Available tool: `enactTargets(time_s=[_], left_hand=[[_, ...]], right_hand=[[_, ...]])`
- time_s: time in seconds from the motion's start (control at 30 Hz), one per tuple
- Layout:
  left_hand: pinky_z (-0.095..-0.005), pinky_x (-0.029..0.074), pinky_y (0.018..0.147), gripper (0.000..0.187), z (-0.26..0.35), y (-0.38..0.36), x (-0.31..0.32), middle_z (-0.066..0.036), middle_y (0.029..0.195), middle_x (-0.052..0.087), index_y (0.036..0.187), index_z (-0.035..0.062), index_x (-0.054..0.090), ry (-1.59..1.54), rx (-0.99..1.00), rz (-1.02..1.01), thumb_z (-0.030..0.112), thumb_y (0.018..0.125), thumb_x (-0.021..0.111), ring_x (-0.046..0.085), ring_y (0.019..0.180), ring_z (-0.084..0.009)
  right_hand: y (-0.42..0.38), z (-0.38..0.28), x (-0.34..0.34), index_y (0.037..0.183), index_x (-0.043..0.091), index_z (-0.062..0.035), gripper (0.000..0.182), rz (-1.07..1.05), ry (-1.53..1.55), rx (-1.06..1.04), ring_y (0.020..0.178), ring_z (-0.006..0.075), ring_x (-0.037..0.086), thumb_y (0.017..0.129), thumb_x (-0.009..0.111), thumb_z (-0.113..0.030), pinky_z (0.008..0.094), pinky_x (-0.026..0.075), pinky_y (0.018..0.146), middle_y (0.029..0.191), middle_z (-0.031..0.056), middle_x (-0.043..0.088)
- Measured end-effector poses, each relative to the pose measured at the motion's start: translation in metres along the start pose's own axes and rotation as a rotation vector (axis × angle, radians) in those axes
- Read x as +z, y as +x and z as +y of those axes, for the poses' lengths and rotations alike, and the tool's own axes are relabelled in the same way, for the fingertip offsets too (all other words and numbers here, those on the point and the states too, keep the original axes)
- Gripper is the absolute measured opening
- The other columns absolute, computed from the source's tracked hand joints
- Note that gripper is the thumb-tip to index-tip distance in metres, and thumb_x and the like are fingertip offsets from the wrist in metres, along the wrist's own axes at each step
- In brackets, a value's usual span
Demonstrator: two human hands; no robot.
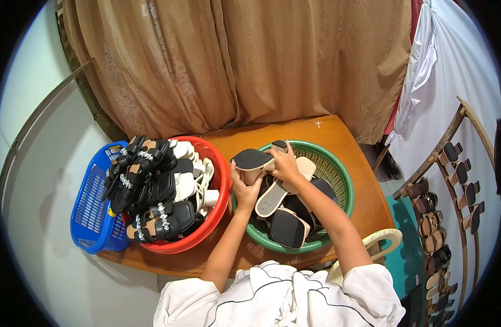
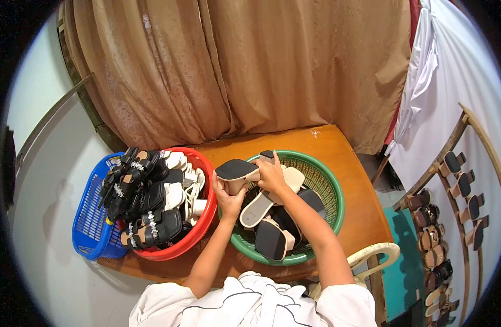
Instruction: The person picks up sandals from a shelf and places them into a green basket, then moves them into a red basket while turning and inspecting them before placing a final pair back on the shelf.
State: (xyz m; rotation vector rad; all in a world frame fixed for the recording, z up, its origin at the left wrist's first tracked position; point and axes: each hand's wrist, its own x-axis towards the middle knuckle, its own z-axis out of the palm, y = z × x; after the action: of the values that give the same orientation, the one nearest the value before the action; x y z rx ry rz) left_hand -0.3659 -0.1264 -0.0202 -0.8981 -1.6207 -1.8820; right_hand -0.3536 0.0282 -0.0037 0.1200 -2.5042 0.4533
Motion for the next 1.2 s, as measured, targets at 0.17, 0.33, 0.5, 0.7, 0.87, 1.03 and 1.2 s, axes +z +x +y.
enactTargets(time_s=[0.17, 0.33, 0.5, 0.7, 0.87, 1.03, 1.2], left_hand=[[-0.0357, 0.039, 0.090, 0.081, -0.008, -0.006, -0.002, -0.018, 0.120, 0.038, 0.124, 0.0074, 0.018, 0.072, 0.324, 0.027, -0.007, 0.063, 0.069, 0.045, 0.108, -0.0269], [-0.0435, 0.037, 0.085, 0.092, 0.010, -0.009, -0.004, -0.016, 0.115, 0.042, 0.130, 0.0165, 0.012, 0.248, 0.624, 0.040, 0.002, 0.060, 0.070, 0.040, 0.108, -0.0363], [-0.0436, 0.026, 0.092, 0.080, 0.006, -0.011, -0.012, -0.016, 0.120, 0.039, 0.133, 0.0170, 0.008, 0.300, 0.718, 0.037, 0.022, 0.071, 0.060, 0.036, 0.108, -0.0341], [-0.0391, 0.027, 0.092, 0.074, 0.025, -0.002, -0.014, -0.017, 0.115, 0.040, 0.132, 0.0043, 0.013, -0.024, 0.161, -0.056, 0.038, 0.078, 0.051, 0.037, 0.107, -0.0266], [-0.0337, 0.029, 0.092, 0.073, 0.065, 0.029, 0.018, -0.014, 0.117, 0.042, 0.131, 0.0000, 0.018, -0.551, -0.371, -0.575, 0.050, 0.082, 0.039, 0.043, 0.107, -0.0218], [-0.0311, 0.029, 0.097, 0.071, 0.103, 0.031, 0.048, -0.018, 0.124, 0.037, 0.127, -0.0059, 0.026, -0.474, -0.577, -0.981, 0.034, 0.078, 0.058, 0.039, 0.114, -0.0219], [-0.0259, 0.041, 0.085, 0.070, 0.136, 0.021, 0.063, -0.015, 0.111, 0.049, 0.124, -0.0078, 0.028, -0.663, -0.744, -0.857, 0.016, 0.072, 0.068, 0.051, 0.100, -0.0178]], right_hand=[[0.008, -0.018, -0.024, 0.104, 0.053, -0.0134, 0.048, 0.172, 0.024, -0.112, 0.092, 0.0192, 0.057, 0.060, 0.068, -0.020, 0.0536, 0.007, 0.102, 0.092, 0.0040, 0.061], [0.020, -0.037, -0.064, 0.106, 0.053, -0.0130, 0.044, 0.361, -0.140, -0.286, 0.099, 0.0137, 0.055, 0.063, 0.064, -0.015, 0.0570, 0.007, 0.101, 0.103, -0.0024, 0.059], [0.004, -0.039, -0.104, 0.106, 0.055, -0.0152, 0.041, 0.418, -0.275, -0.308, 0.100, 0.0124, 0.053, 0.065, 0.061, -0.014, 0.0582, 0.008, 0.101, 0.105, -0.0046, 0.059], [-0.032, -0.016, -0.146, 0.106, 0.056, -0.0163, 0.032, 0.481, -0.338, -0.330, 0.102, 0.0144, 0.051, 0.073, 0.056, -0.014, 0.0538, 0.015, 0.102, 0.108, -0.0042, 0.057], [-0.069, -0.016, -0.165, 0.103, 0.057, -0.0190, 0.031, 0.442, -0.440, -0.395, 0.105, 0.0162, 0.047, 0.072, 0.058, -0.020, 0.0533, 0.017, 0.103, 0.112, -0.0052, 0.054], [-0.089, -0.019, -0.172, 0.103, 0.056, -0.0195, 0.030, 0.425, -0.435, -0.377, 0.111, 0.0203, 0.039, 0.073, 0.057, -0.019, 0.0522, 0.017, 0.103, 0.116, -0.0023, 0.050], [-0.099, -0.036, -0.200, 0.116, 0.044, -0.0191, 0.054, 0.468, -0.476, -0.155, 0.117, 0.0317, 0.028, 0.067, 0.064, -0.009, 0.0540, 0.018, 0.102, 0.124, 0.0092, 0.030]])
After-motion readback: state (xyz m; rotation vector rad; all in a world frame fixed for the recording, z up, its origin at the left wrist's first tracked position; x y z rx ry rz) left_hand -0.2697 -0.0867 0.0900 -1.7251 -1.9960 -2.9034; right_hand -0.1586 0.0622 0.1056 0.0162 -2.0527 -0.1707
